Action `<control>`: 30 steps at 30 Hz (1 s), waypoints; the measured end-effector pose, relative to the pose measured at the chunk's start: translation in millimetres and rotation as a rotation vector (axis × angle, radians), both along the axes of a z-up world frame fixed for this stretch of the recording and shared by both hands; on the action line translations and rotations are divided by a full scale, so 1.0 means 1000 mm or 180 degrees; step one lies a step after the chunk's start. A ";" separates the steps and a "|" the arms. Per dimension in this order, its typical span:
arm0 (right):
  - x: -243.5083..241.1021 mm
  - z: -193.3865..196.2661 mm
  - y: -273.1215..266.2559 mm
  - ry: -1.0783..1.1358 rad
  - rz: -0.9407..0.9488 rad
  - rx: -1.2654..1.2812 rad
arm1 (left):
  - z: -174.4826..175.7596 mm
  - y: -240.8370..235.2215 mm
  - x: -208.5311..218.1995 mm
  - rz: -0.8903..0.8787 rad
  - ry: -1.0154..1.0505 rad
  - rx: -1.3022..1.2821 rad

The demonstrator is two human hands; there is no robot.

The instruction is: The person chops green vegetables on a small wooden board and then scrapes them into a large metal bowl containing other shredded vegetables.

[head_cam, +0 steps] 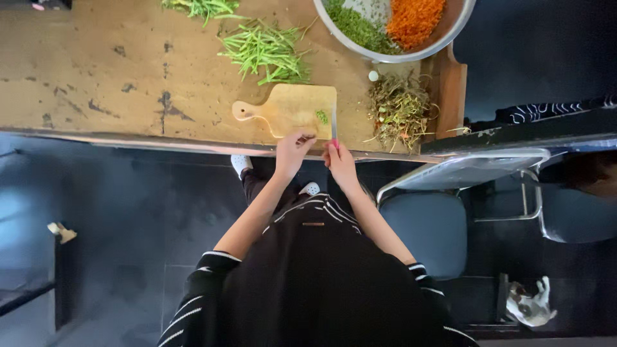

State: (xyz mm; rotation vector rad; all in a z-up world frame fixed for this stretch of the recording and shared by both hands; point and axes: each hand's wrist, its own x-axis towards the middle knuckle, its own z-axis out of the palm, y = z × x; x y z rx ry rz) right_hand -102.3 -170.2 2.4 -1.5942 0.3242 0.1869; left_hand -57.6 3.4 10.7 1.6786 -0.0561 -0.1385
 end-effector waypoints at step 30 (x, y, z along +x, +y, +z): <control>0.018 0.003 0.033 -0.0134 0.0503 -0.3693 | -0.012 -0.018 0.030 0.0032 -0.1236 0.1765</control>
